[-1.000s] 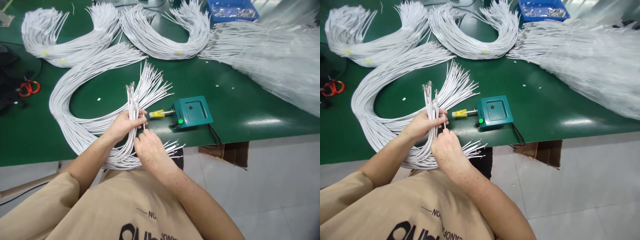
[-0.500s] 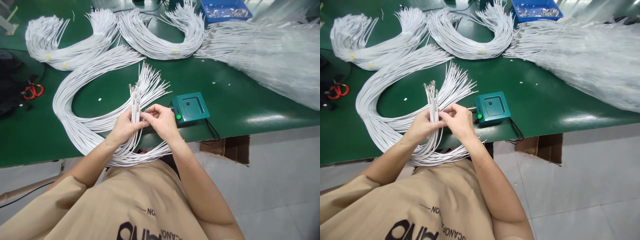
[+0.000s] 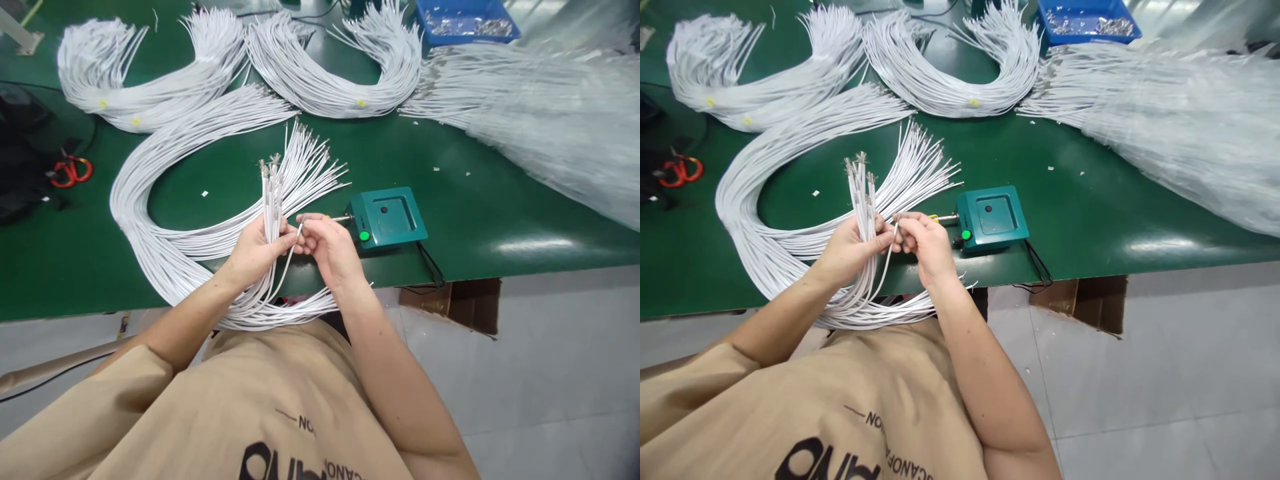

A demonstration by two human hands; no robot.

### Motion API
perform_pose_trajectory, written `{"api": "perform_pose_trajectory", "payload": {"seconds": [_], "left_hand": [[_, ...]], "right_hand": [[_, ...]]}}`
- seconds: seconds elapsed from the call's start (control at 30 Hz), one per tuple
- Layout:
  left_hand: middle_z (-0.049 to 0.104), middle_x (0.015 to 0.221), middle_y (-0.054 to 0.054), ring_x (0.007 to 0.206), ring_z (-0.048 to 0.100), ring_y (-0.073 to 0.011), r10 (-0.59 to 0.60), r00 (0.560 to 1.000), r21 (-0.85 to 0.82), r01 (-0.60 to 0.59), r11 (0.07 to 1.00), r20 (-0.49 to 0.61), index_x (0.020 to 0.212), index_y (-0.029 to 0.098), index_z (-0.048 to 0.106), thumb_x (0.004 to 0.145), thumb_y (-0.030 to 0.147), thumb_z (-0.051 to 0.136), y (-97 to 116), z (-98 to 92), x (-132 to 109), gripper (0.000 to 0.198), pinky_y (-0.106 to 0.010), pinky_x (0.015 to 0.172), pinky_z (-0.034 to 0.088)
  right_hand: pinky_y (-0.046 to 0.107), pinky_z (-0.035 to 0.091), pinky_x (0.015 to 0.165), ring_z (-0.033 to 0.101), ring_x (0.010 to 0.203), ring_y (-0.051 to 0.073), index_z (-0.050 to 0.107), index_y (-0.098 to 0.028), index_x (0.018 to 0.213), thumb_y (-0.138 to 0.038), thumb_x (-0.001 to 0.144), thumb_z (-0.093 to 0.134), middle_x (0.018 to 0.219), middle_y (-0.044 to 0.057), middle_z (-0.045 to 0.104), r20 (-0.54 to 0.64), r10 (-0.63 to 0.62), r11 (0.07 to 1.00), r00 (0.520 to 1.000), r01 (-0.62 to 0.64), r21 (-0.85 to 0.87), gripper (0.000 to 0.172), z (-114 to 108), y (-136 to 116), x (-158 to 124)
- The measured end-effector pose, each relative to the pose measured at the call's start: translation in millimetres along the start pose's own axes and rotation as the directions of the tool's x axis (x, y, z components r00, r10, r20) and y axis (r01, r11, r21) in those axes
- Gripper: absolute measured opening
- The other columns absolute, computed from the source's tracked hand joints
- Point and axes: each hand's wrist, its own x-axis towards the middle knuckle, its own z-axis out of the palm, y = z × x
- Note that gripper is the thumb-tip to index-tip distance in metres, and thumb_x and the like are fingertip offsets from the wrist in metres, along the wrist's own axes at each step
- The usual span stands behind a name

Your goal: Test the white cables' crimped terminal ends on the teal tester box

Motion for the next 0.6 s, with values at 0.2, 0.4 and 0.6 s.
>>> {"api": "perform_pose_trajectory", "payload": {"seconds": [0.2,0.4,0.6], "left_hand": [[0.066,0.071,-0.001,0.061,0.065,-0.0129,-0.033,0.993,-0.069,0.041,0.997,0.114,0.073,0.017,0.044,0.072,0.031,0.076,-0.8,-2.2,-2.0,0.035,-0.023,0.055,0.046],[0.066,0.073,0.000,0.064,0.066,-0.0126,-0.049,0.995,-0.089,0.057,0.994,0.092,0.076,0.017,0.044,0.073,0.028,0.076,-2.1,-4.1,-1.7,0.033,-0.023,0.058,0.049],[0.064,0.074,0.000,0.068,0.066,-0.0141,0.002,0.999,-0.013,-0.002,1.000,0.041,0.075,0.017,0.049,0.074,0.028,0.073,-2.9,-2.6,-0.9,0.027,-0.028,0.068,0.051]], "right_hand": [[0.022,0.040,0.052,0.048,0.051,0.007,0.067,-0.018,0.073,-0.028,0.076,0.064,0.057,-0.005,0.056,0.140,-0.070,0.962,0.988,0.104,-0.253,0.011,-1.9,-17.1,-1.1],[0.024,0.045,0.066,0.054,0.064,0.009,0.072,-0.017,0.077,-0.028,0.069,0.075,0.074,0.000,0.069,0.011,-0.125,0.947,0.992,0.123,-0.295,0.014,-13.7,-13.4,-2.9],[0.023,0.043,0.063,0.050,0.062,0.009,0.071,-0.016,0.081,-0.031,0.073,0.070,0.075,0.000,0.067,-0.021,-0.136,0.931,0.991,0.120,-0.346,0.017,-15.7,-8.8,-7.4]]}}
